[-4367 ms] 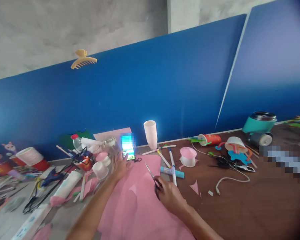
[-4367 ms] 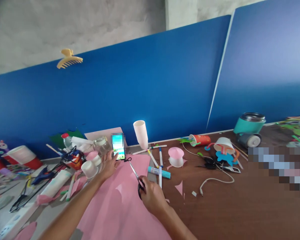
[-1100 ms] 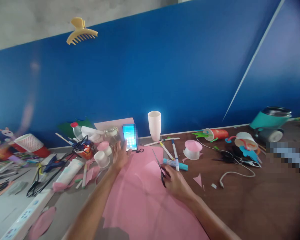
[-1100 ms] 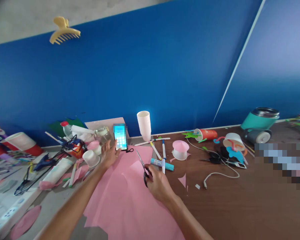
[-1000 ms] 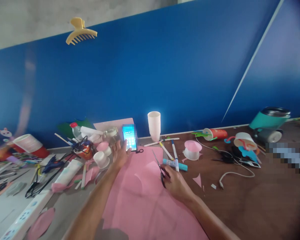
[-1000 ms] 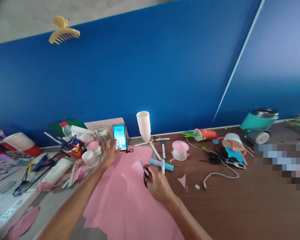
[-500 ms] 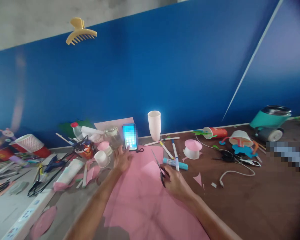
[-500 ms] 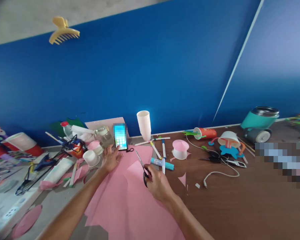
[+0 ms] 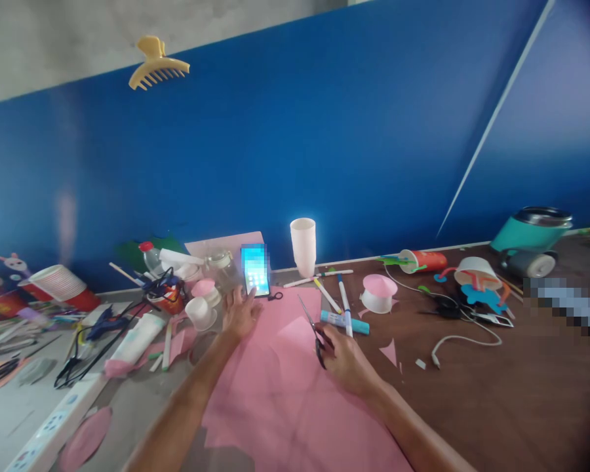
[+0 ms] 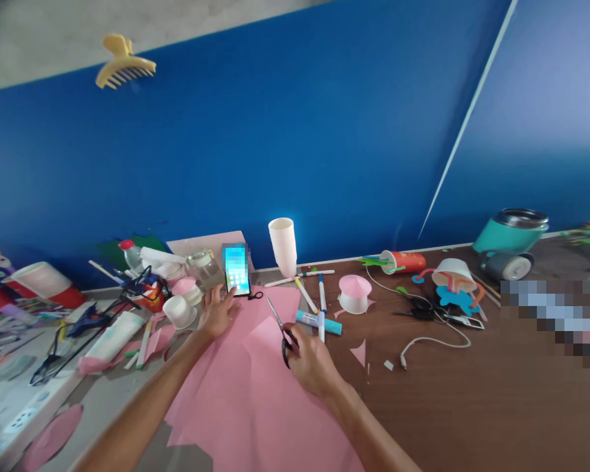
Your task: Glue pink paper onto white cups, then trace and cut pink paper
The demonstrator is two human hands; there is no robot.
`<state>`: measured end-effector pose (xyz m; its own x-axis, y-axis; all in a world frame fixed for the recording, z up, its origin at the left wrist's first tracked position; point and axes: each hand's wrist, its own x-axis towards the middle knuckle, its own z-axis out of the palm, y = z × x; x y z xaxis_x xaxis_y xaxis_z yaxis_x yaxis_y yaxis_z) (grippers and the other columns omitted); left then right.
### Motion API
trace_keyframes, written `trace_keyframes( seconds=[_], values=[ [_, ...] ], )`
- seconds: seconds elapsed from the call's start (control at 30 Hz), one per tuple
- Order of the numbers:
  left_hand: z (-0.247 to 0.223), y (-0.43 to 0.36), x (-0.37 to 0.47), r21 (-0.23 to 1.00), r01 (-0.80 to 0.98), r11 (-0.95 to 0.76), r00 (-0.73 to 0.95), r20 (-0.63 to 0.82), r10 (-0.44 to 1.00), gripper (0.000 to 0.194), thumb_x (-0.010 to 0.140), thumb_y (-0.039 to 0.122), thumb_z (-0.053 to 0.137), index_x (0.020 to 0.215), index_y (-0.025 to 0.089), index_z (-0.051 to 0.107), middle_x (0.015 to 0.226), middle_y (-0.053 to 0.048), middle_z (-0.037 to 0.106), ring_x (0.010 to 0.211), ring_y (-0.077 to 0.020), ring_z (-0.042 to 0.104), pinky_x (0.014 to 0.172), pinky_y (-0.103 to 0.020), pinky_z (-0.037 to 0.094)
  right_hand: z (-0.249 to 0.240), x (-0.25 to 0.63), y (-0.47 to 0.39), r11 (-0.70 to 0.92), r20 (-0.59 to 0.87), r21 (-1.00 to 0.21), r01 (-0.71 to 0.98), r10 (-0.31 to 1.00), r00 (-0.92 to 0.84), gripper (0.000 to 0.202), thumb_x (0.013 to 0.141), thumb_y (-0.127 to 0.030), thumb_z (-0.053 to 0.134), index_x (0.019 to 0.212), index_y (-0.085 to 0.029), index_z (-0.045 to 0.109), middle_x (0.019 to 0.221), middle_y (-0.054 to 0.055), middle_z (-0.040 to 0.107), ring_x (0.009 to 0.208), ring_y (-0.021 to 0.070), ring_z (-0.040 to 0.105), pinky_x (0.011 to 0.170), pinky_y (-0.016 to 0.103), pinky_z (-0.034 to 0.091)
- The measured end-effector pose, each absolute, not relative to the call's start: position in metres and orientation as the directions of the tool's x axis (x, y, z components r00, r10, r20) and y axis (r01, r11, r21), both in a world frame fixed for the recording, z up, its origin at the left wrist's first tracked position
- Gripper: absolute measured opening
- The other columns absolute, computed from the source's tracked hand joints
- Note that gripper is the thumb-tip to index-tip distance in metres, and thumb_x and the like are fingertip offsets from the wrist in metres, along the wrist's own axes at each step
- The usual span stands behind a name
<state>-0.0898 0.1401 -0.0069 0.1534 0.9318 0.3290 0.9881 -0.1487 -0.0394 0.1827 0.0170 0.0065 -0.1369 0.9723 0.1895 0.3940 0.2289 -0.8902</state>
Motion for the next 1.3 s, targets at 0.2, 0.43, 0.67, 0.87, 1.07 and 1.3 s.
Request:
trace_keyframes(
  seconds=[0.2, 0.43, 0.67, 0.87, 1.07, 1.3],
  values=[
    [-0.007, 0.138, -0.090, -0.078, 0.985, -0.155, 0.172, 0.338, 0.925, 0.049, 0.092, 0.045, 0.049, 0.137, 0.027, 0.057, 0.139, -0.016, 0.044, 0.129, -0.0365, 0.041, 0.112, -0.054, 0.027, 0.004, 0.183, 0.017, 0.231, 0.194, -0.892, 0.388, 0.972, -0.131, 0.041, 0.076, -0.016, 0.050, 0.115, -0.015, 0.064, 0.094, 0.011, 0.076, 0.087, 0.0253, 0.073, 0.081, 0.036, 0.057],
    [-0.008, 0.139, -0.089, -0.093, 0.984, -0.151, 0.173, 0.331, 0.928, 0.049, 0.093, 0.044, 0.048, 0.138, 0.028, 0.056, 0.139, -0.015, 0.044, 0.129, -0.0357, 0.040, 0.112, -0.054, 0.027, 0.005, 0.184, 0.018, 0.206, 0.156, -0.898, 0.389, 0.975, -0.157, 0.042, 0.077, -0.017, 0.050, 0.117, -0.015, 0.063, 0.092, 0.011, 0.076, 0.089, 0.0257, 0.073, 0.080, 0.035, 0.057],
    [-0.009, 0.140, -0.088, -0.101, 0.985, -0.142, 0.165, 0.292, 0.942, 0.049, 0.093, 0.044, 0.047, 0.140, 0.030, 0.053, 0.140, -0.014, 0.044, 0.131, -0.0348, 0.039, 0.113, -0.054, 0.024, 0.005, 0.183, 0.018, 0.202, 0.157, -0.908, 0.367, 0.977, -0.147, 0.042, 0.076, -0.016, 0.050, 0.116, -0.014, 0.063, 0.096, 0.013, 0.076, 0.092, 0.0270, 0.073, 0.082, 0.037, 0.057],
    [-0.004, 0.141, -0.091, -0.115, 0.987, -0.112, 0.143, 0.307, 0.941, 0.059, 0.093, 0.046, 0.047, 0.146, 0.020, 0.046, 0.142, -0.019, 0.043, 0.131, -0.0364, 0.040, 0.113, -0.053, 0.026, 0.003, 0.182, 0.018, 0.226, 0.185, -0.904, 0.362, 0.972, -0.144, 0.041, 0.077, -0.016, 0.050, 0.115, -0.016, 0.064, 0.100, 0.012, 0.076, 0.093, 0.0267, 0.073, 0.082, 0.037, 0.057],
    [0.009, 0.151, -0.089, -0.071, 0.995, -0.073, 0.093, 0.344, 0.934, 0.061, 0.094, 0.045, 0.045, 0.150, 0.019, 0.039, 0.143, -0.021, 0.041, 0.133, -0.0384, 0.039, 0.111, -0.054, 0.028, -0.001, 0.181, 0.019, 0.238, 0.202, -0.883, 0.405, 0.971, -0.131, 0.041, 0.077, -0.015, 0.050, 0.115, -0.016, 0.064, 0.098, 0.012, 0.076, 0.091, 0.0266, 0.073, 0.083, 0.037, 0.056],
    [0.013, 0.165, -0.082, -0.030, 0.998, -0.050, 0.058, 0.346, 0.936, 0.058, 0.095, 0.045, 0.045, 0.148, 0.022, 0.042, 0.141, -0.019, 0.043, 0.132, -0.0380, 0.039, 0.111, -0.056, 0.027, -0.002, 0.183, 0.020, 0.238, 0.203, -0.860, 0.451, 0.971, -0.126, 0.042, 0.077, -0.014, 0.050, 0.115, -0.018, 0.064, 0.105, 0.011, 0.075, 0.096, 0.0268, 0.072, 0.085, 0.038, 0.056]
  ],
)
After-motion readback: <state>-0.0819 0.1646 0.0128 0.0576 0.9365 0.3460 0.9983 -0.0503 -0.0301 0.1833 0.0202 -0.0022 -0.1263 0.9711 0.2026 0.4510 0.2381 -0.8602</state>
